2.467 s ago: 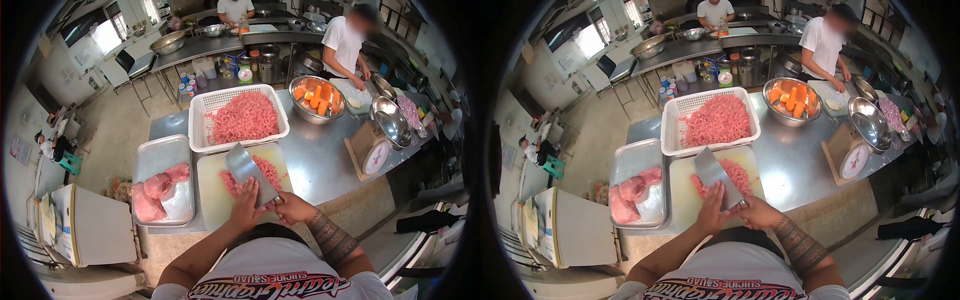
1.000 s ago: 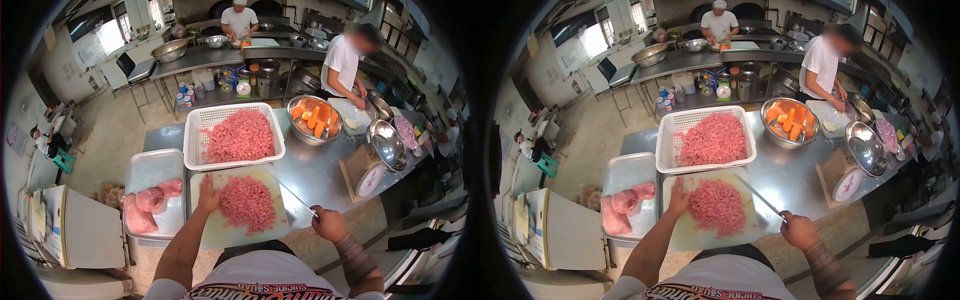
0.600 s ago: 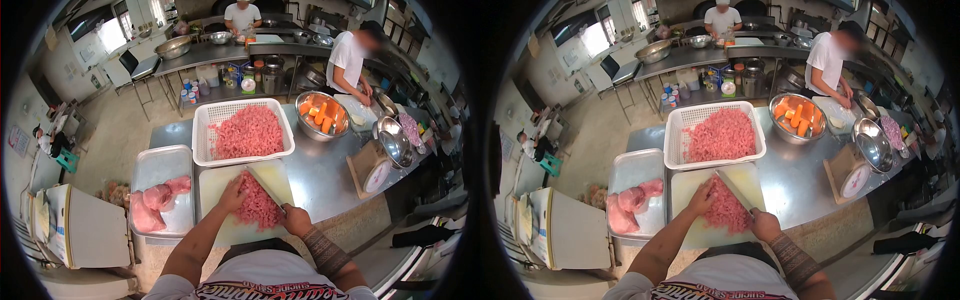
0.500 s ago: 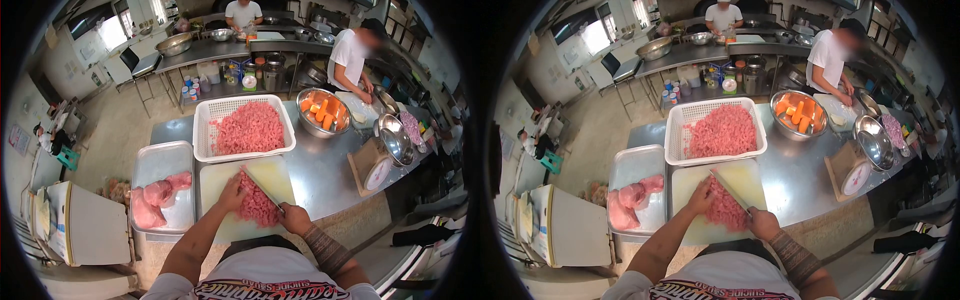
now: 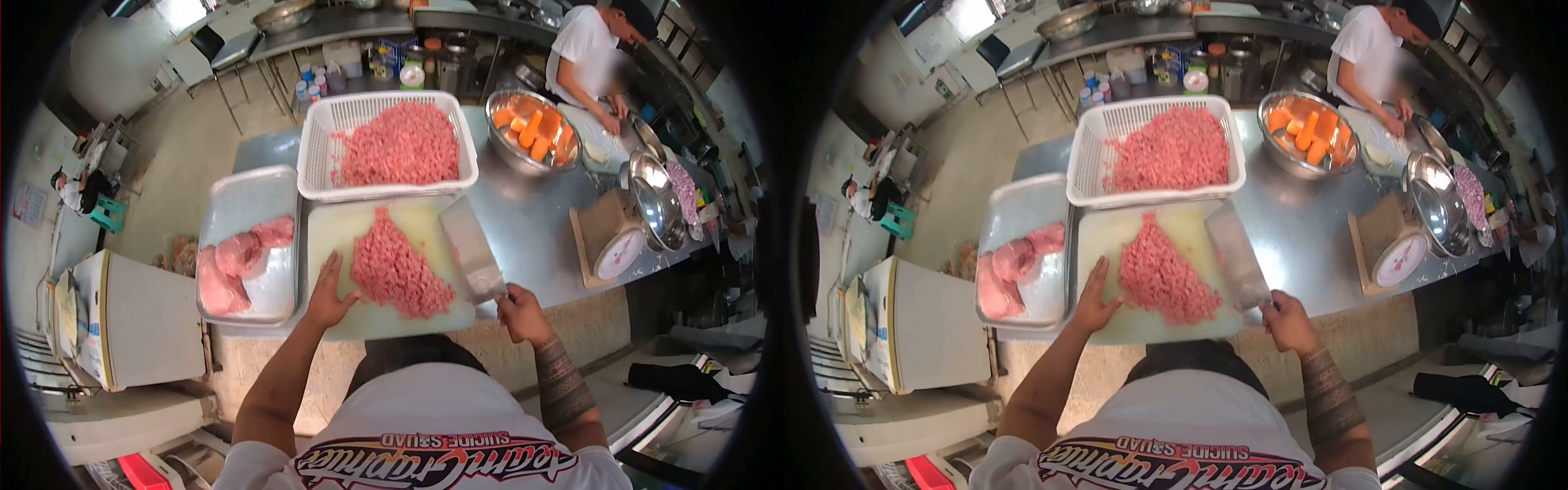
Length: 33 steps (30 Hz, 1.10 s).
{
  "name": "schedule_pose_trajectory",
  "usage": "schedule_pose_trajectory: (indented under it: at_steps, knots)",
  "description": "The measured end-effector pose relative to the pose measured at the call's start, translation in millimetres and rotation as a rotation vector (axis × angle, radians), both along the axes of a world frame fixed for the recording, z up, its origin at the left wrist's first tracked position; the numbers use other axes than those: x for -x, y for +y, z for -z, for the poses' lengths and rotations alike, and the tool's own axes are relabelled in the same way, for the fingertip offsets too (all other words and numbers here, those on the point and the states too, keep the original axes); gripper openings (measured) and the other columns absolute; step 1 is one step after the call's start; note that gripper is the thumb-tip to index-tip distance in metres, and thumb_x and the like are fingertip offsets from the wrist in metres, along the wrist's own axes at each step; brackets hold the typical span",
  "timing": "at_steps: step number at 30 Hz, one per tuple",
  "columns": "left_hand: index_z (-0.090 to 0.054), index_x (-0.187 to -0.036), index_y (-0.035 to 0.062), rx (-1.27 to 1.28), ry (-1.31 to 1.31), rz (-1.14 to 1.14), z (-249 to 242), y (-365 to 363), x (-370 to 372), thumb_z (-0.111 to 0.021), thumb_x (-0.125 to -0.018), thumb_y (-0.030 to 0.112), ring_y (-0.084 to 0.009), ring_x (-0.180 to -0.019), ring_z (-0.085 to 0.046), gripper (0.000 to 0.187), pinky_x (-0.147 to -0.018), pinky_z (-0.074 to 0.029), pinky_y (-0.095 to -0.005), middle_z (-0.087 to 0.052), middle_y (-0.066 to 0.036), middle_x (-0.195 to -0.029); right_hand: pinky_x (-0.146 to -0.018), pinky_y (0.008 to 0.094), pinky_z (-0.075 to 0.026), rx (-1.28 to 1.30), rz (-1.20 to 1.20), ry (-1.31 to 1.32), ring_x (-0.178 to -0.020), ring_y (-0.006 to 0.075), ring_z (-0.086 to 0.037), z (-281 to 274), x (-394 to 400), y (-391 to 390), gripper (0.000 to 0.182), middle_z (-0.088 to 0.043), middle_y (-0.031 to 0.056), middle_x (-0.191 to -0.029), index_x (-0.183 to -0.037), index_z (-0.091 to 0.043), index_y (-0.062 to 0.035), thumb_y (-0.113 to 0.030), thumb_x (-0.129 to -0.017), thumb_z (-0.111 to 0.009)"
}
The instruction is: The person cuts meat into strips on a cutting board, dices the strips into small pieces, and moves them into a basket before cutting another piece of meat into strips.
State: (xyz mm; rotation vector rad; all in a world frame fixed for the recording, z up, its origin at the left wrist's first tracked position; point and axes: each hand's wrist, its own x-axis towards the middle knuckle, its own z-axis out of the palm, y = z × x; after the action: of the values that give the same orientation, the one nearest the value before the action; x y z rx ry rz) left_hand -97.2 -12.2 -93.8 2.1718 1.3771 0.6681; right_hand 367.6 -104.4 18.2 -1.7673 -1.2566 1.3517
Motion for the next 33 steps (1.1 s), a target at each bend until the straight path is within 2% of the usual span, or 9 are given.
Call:
schedule_pose_trajectory:
  at_steps: [3,6,9,12,20,25,28,30,33]
  knots:
    - [-0.021,-0.17,0.003,-0.005,0.039,0.069,-19.8,-32.3,-35.0,-0.092,-0.075,0.054,-0.0489,-0.161,-0.023,0.129,-0.131,-0.023,-0.0563,-0.021,-0.033,-0.173,-0.058,0.0325,-0.053,0.01,0.001,0.045,-0.06,0.0135,-0.063,22.8,-19.0,-9.2,0.019,-0.065,0.0061,-0.072,-0.099,-0.064,0.0025,-0.016,-0.104,-0.062]
    - [-0.02,-0.172,0.0102,0.008,0.01,0.036,-29.3,-48.8,-78.2,-0.097,-0.062,0.058,-0.0564,-0.16,-0.017,0.142,-0.13,-0.022,-0.0594,-0.014,-0.033,-0.174,-0.058,0.0331,-0.054,0.024,-0.027,-0.028,-0.062,0.0144,-0.064,30.4,-24.4,-12.6,0.018,-0.066,0.0069,-0.074,-0.097,-0.063,0.0027,-0.015,-0.103,-0.063]
    - [-0.023,-0.172,0.0161,-0.017,0.106,0.012,-24.1,-57.4,-112.4,-0.095,-0.059,0.064,-0.0638,-0.157,-0.012,0.143,-0.127,-0.021,-0.0676,-0.01,-0.034,-0.175,-0.06,0.0334,-0.056,0.064,-0.053,-0.062,-0.065,0.0144,-0.066,32.1,-23.7,-13.0,0.02,-0.066,0.0067,-0.077,-0.104,-0.065,0.0045,-0.015,-0.102,-0.065]
    - [-0.029,-0.17,0.0184,-0.199,0.13,0.016,-17.1,-62.6,-133.2,-0.099,-0.052,0.058,-0.0646,-0.157,-0.013,0.143,-0.122,-0.022,-0.0766,-0.01,-0.033,-0.175,-0.062,0.0337,-0.058,0.121,-0.082,-0.052,-0.065,0.0146,-0.066,33.8,-28.3,-17.1,0.023,-0.068,0.0068,-0.08,-0.111,-0.066,0.0056,-0.015,-0.102,-0.065]
    - [-0.045,-0.164,0.022,-0.206,0.254,-0.202,-5.7,-68.4,-194.5,-0.085,-0.069,0.073,-0.0682,-0.152,-0.02,0.115,-0.115,-0.021,-0.0835,-0.018,-0.034,-0.173,-0.063,0.0352,-0.059,0.175,-0.124,-0.007,-0.067,0.0156,-0.068,56.3,-5.2,-28.3,0.027,-0.069,0.0099,-0.083,-0.121,-0.063,0.0044,-0.016,-0.103,-0.063]
    - [-0.05,-0.161,0.0204,-0.212,0.202,-0.255,-12.2,-70.3,-200.1,-0.077,-0.079,0.072,-0.067,-0.151,-0.023,0.101,-0.115,-0.022,-0.0822,-0.021,-0.034,-0.172,-0.071,0.0479,-0.06,-0.014,-0.259,-0.08,-0.07,0.0346,-0.073,90.3,62.9,-15.4,0.026,-0.071,0.0237,-0.085,-0.117,-0.062,0.0049,-0.018,-0.103,-0.062]
    - [-0.052,-0.159,0.0205,-0.255,0.143,-0.309,-11.1,-64.6,-200.1,-0.075,-0.084,0.069,-0.0661,-0.15,-0.027,0.093,-0.116,-0.023,-0.0799,-0.025,-0.035,-0.17,-0.076,0.0539,-0.058,-0.09,-0.342,-0.045,-0.074,0.0446,-0.073,99.1,90.4,-7.4,0.026,-0.07,0.0285,-0.085,-0.114,-0.062,0.0057,-0.018,-0.102,-0.062]
    - [-0.054,-0.158,0.0229,-0.287,0.08,-0.348,-10.5,-63.0,-199.5,-0.075,-0.085,0.067,-0.0656,-0.148,-0.03,0.087,-0.115,-0.026,-0.079,-0.03,-0.034,-0.167,-0.072,0.0519,-0.058,-0.099,-0.37,0.039,-0.072,0.0409,-0.074,85.6,95.8,-2.9,0.027,-0.07,0.0252,-0.079,-0.11,-0.06,0.0069,-0.019,-0.103,-0.062]
    - [-0.055,-0.157,0.0226,-0.297,0.045,-0.344,-12.2,-63.6,-198.8,-0.077,-0.084,0.063,-0.0653,-0.148,-0.031,0.086,-0.116,-0.027,-0.078,-0.03,-0.034,-0.168,-0.066,0.0447,-0.058,0.047,-0.395,0.194,-0.067,0.03,-0.073,70.7,90.0,0.3,0.024,-0.07,0.0181,-0.076,-0.109,-0.059,0.0062,-0.018,-0.105,-0.062]
